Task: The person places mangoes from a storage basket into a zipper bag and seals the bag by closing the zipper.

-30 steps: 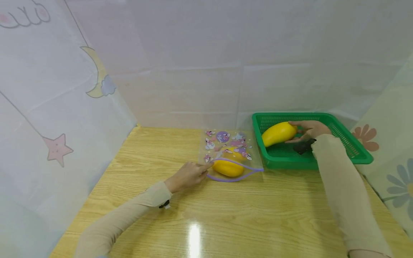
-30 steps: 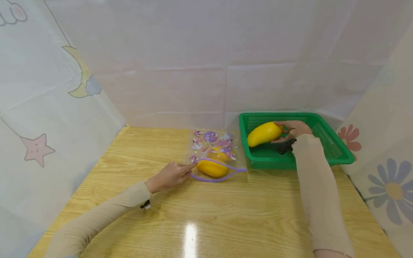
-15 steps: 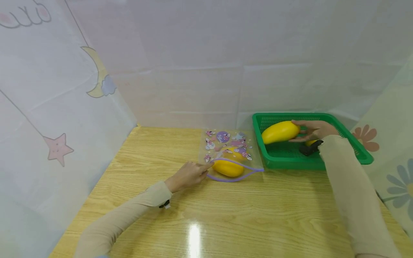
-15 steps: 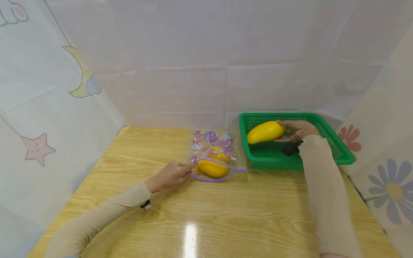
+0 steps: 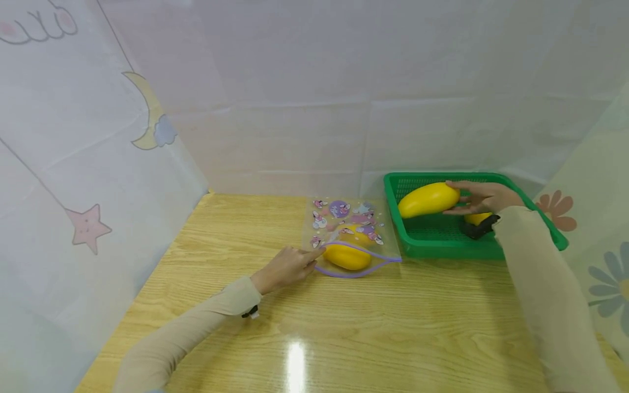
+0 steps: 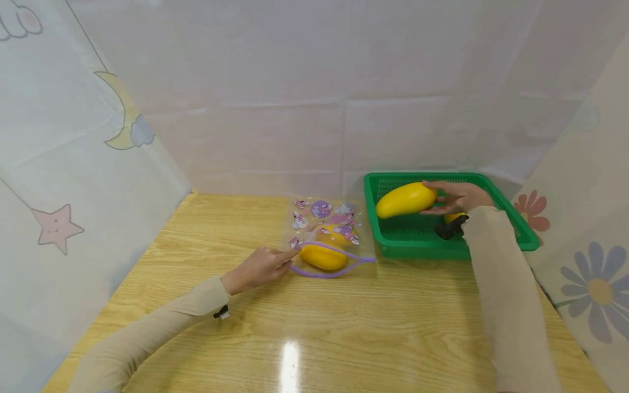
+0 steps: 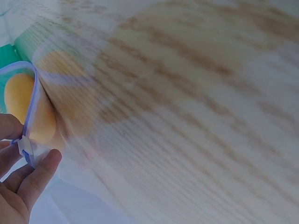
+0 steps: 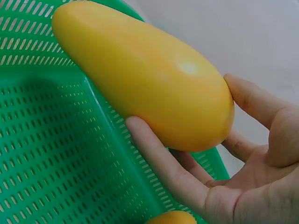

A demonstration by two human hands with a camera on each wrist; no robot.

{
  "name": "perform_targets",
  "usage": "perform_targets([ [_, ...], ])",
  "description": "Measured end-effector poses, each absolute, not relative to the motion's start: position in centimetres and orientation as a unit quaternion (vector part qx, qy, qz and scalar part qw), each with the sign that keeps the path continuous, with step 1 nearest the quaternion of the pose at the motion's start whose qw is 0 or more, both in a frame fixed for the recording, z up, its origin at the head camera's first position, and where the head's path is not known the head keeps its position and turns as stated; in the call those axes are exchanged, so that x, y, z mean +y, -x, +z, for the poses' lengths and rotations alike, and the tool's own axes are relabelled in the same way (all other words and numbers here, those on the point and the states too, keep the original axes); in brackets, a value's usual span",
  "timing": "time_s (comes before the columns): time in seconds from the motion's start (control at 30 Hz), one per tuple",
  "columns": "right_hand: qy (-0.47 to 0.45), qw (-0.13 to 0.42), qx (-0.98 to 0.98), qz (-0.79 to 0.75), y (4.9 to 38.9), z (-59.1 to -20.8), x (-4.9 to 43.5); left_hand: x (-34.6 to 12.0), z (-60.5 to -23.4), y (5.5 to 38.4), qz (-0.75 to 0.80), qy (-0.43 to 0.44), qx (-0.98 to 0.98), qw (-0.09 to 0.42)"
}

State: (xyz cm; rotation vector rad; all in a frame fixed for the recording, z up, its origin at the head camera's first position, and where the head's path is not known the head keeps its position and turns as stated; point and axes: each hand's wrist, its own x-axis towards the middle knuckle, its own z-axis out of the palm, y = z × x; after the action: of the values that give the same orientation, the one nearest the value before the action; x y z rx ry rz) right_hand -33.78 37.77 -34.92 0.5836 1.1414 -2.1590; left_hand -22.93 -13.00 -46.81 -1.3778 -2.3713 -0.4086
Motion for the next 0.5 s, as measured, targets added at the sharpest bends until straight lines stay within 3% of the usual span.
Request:
perform_targets([
  [0.27, -0.184, 0.327, 0.466, -0.801, 33.8, -34.7, 38.7, -12.9, -46.6, 22.9, -0.142, 0.488, -0.844, 0.172],
  [0.37, -0.091, 0.352, 0.481, -0.798, 33.1, -34.8, 39.6, -13.0, -46.6, 22.9, -0.14, 0.487, -0.845, 0.168],
  [0.5, 0.171, 0.339, 0.587, -0.716, 32.4, -35.4, 40.9, -13.0, -46.7, 22.9, -0.138, 0.486, -0.847, 0.167],
])
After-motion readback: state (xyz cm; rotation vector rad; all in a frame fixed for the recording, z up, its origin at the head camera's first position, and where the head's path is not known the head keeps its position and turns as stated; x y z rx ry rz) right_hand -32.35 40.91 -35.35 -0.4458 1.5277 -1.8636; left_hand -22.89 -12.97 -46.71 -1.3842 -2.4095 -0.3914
